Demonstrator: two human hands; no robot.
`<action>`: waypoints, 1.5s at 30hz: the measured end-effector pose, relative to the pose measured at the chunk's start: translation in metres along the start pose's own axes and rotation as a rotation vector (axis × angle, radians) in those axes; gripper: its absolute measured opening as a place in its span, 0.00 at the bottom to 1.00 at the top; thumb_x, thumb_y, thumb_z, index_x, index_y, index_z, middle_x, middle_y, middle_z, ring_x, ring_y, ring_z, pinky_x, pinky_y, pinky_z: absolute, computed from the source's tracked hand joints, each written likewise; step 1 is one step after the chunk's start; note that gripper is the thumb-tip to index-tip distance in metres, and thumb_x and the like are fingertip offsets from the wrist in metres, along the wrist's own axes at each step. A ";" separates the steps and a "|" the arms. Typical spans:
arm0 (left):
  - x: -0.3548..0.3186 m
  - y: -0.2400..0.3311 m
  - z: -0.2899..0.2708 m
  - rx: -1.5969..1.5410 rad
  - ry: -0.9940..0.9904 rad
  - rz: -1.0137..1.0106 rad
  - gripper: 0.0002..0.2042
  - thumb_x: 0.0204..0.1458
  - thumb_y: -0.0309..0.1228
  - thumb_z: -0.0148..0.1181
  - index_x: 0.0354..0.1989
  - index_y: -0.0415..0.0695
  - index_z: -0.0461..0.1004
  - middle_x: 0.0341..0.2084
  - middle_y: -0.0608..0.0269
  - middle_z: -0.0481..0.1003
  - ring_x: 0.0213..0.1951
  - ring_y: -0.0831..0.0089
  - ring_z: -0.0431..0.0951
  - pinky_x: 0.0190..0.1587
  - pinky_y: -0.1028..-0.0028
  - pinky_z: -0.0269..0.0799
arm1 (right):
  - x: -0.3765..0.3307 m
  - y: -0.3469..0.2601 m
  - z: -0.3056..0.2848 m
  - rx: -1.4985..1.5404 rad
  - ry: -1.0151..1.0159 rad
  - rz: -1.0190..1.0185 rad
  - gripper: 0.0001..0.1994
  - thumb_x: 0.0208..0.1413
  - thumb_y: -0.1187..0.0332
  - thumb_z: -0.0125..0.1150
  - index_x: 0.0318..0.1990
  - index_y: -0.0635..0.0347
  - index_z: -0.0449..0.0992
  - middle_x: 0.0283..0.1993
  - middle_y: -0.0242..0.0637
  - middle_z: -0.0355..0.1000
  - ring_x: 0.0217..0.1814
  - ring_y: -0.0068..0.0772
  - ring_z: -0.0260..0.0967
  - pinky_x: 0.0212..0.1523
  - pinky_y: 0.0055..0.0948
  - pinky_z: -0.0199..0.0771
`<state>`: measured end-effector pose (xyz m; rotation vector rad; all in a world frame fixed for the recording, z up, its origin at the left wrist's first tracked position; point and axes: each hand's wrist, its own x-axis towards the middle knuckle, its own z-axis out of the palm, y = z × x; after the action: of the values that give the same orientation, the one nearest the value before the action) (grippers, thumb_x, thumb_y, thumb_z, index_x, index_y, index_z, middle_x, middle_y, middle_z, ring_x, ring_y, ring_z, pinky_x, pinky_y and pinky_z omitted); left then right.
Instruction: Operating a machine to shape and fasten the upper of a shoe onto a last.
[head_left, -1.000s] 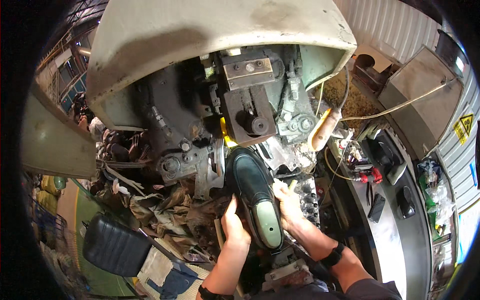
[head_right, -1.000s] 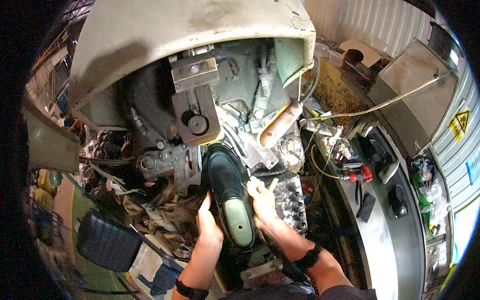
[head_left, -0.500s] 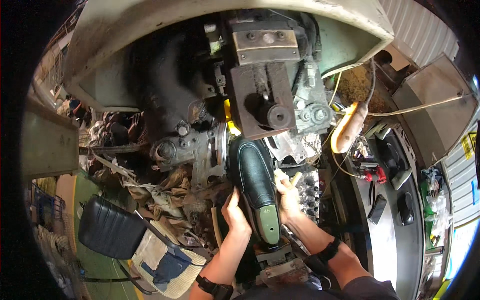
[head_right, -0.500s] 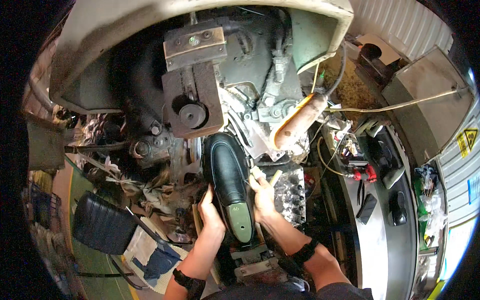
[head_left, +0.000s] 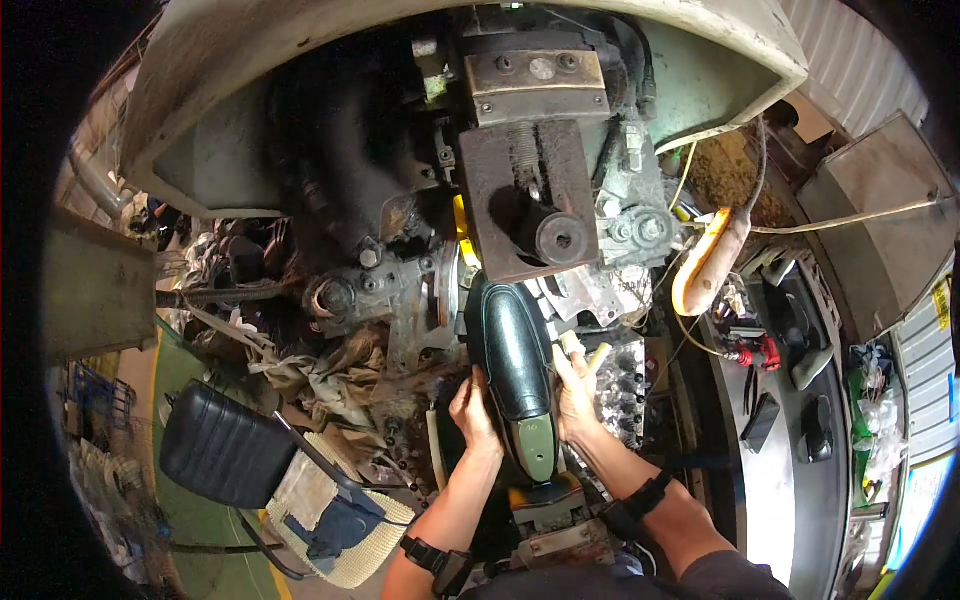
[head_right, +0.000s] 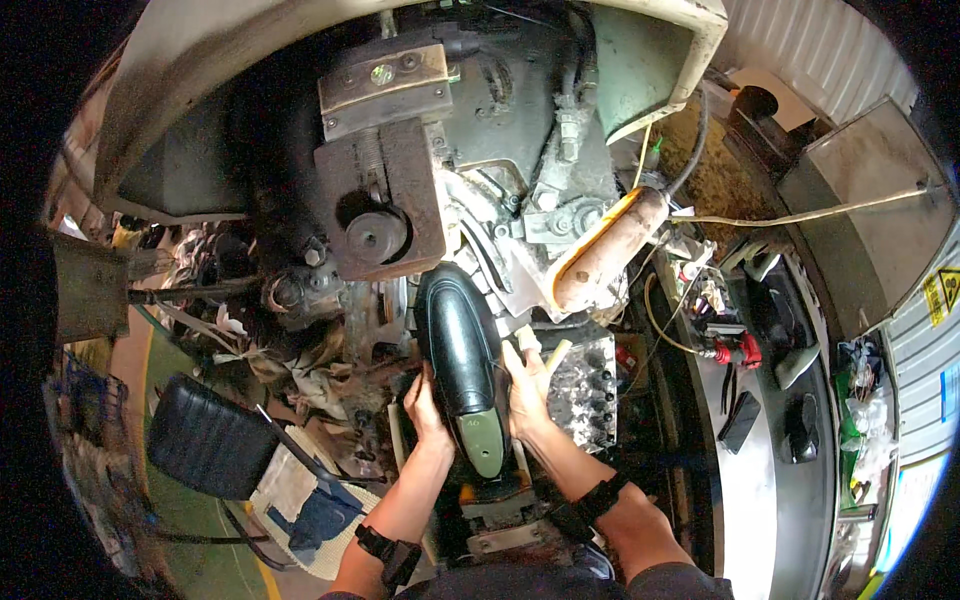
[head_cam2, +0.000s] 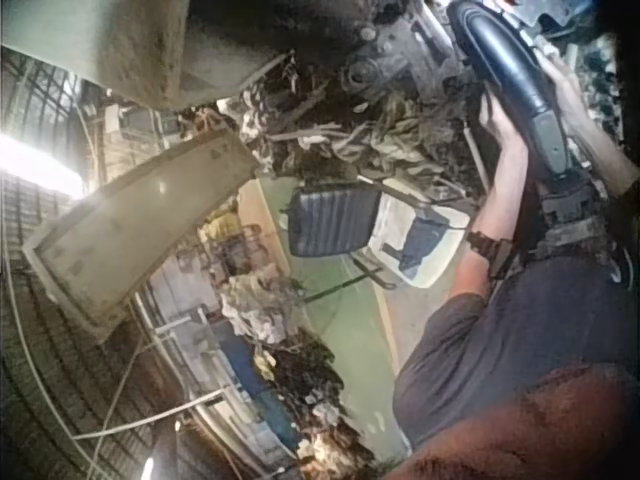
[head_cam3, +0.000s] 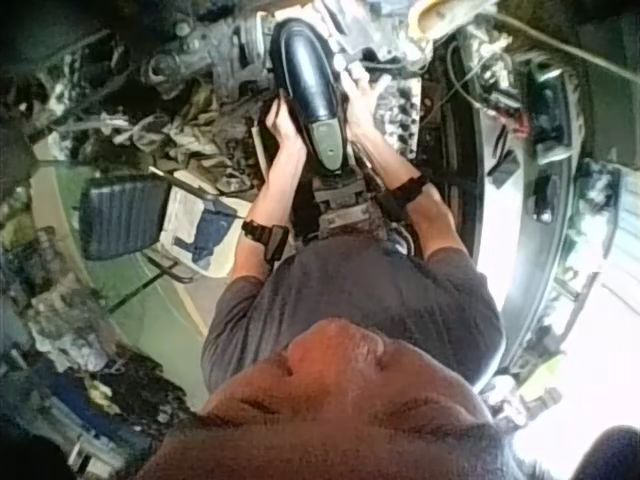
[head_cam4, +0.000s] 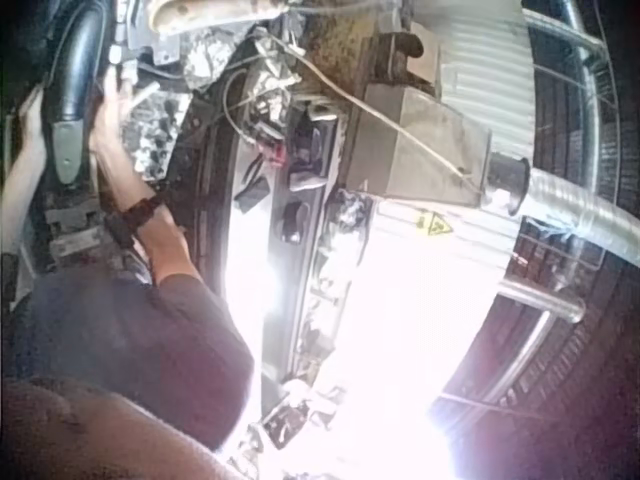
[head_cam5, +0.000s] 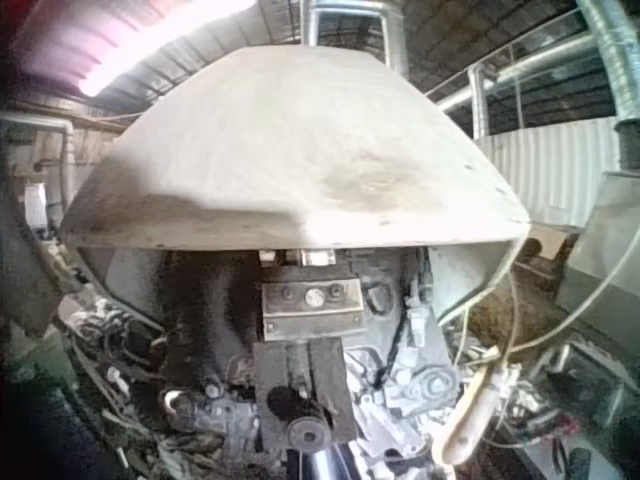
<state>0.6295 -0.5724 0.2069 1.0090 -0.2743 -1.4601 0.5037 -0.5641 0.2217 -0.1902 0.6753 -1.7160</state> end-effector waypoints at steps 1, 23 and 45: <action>0.001 0.000 -0.001 -0.003 0.000 0.003 0.11 0.64 0.34 0.62 0.40 0.37 0.81 0.35 0.67 0.80 0.36 0.77 0.77 0.42 0.74 0.72 | -0.001 -0.001 0.001 -0.046 0.044 -0.013 0.23 0.62 0.69 0.67 0.63 0.58 0.69 0.59 0.29 0.70 0.61 0.25 0.66 0.66 0.30 0.65; -0.053 0.034 -0.004 0.053 -0.375 -0.079 0.26 0.68 0.48 0.49 0.63 0.39 0.70 0.61 0.61 0.73 0.60 0.66 0.71 0.66 0.65 0.62 | -0.026 -0.002 -0.011 -0.523 0.017 0.161 0.32 0.73 0.42 0.38 0.59 0.62 0.75 0.49 0.39 0.78 0.47 0.31 0.74 0.53 0.29 0.74; -0.004 -0.020 -0.028 0.218 -0.255 0.192 0.26 0.72 0.49 0.43 0.54 0.36 0.75 0.47 0.56 0.79 0.44 0.66 0.79 0.52 0.68 0.74 | -0.040 0.009 -0.008 -0.973 0.107 -0.113 0.25 0.75 0.49 0.35 0.57 0.60 0.72 0.51 0.45 0.71 0.54 0.41 0.68 0.66 0.40 0.63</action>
<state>0.6345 -0.5542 0.1780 0.9392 -0.7091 -1.4028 0.5185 -0.5253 0.2194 -0.8225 1.5651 -1.3761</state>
